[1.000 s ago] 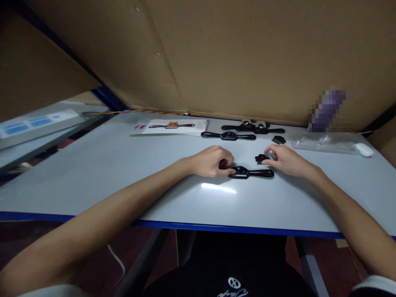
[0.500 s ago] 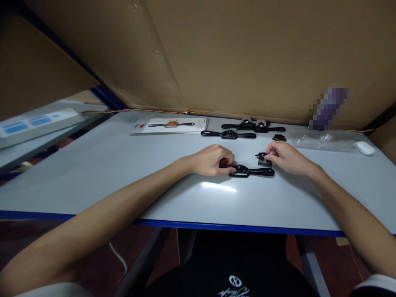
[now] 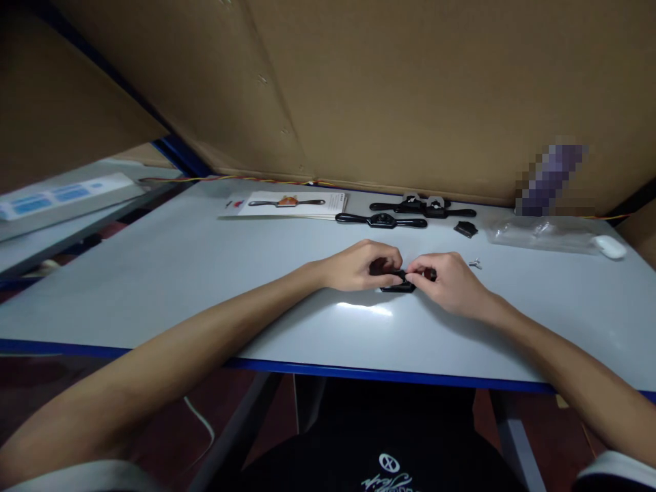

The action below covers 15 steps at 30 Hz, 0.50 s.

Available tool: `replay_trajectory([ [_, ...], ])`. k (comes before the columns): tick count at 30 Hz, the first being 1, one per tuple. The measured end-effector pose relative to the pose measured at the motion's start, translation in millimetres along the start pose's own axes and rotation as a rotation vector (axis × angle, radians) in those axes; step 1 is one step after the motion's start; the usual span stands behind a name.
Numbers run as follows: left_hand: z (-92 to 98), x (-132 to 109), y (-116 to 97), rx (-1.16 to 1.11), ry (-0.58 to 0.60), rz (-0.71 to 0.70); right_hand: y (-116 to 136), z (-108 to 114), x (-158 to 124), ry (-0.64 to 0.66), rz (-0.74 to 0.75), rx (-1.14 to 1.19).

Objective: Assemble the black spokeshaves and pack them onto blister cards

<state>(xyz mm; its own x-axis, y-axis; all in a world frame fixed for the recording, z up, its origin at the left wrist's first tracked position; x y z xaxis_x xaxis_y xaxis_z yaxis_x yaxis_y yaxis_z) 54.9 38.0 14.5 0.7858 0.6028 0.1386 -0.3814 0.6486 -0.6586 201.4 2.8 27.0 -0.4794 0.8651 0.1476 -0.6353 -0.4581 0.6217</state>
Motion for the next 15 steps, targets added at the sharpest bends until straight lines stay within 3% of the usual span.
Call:
replay_trajectory([
  [4,-3.5,1.1,0.1,-0.026,-0.006,-0.04,-6.6,11.3,3.9,-0.049,0.059,-0.199],
  [8,-4.4,0.9,0.2,0.04,-0.003,-0.055,-34.4,43.4,2.9,-0.098,-0.052,-0.398],
  [11,-5.8,0.4,-2.4,0.152,0.009,-0.084,-51.7,55.9,0.2,-0.025,-0.101,-0.469],
  [15,-7.1,0.1,-2.9,0.209,0.027,-0.078,-59.7,50.1,0.6,0.125,-0.07,-0.434],
])
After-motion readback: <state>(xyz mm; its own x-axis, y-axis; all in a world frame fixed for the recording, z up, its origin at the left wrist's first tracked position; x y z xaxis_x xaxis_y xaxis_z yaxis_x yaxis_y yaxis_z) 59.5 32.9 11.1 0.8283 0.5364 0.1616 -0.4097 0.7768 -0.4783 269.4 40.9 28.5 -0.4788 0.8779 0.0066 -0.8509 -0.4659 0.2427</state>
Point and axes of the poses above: each hand's wrist, its own x-axis towards the middle knuckle, its own z-axis out of the back of the hand, y = z × x, the point moved 7 cm from there along x, towards the middle knuckle, and after that the axes turned 2 degrees about z, right-handed, at the moved point
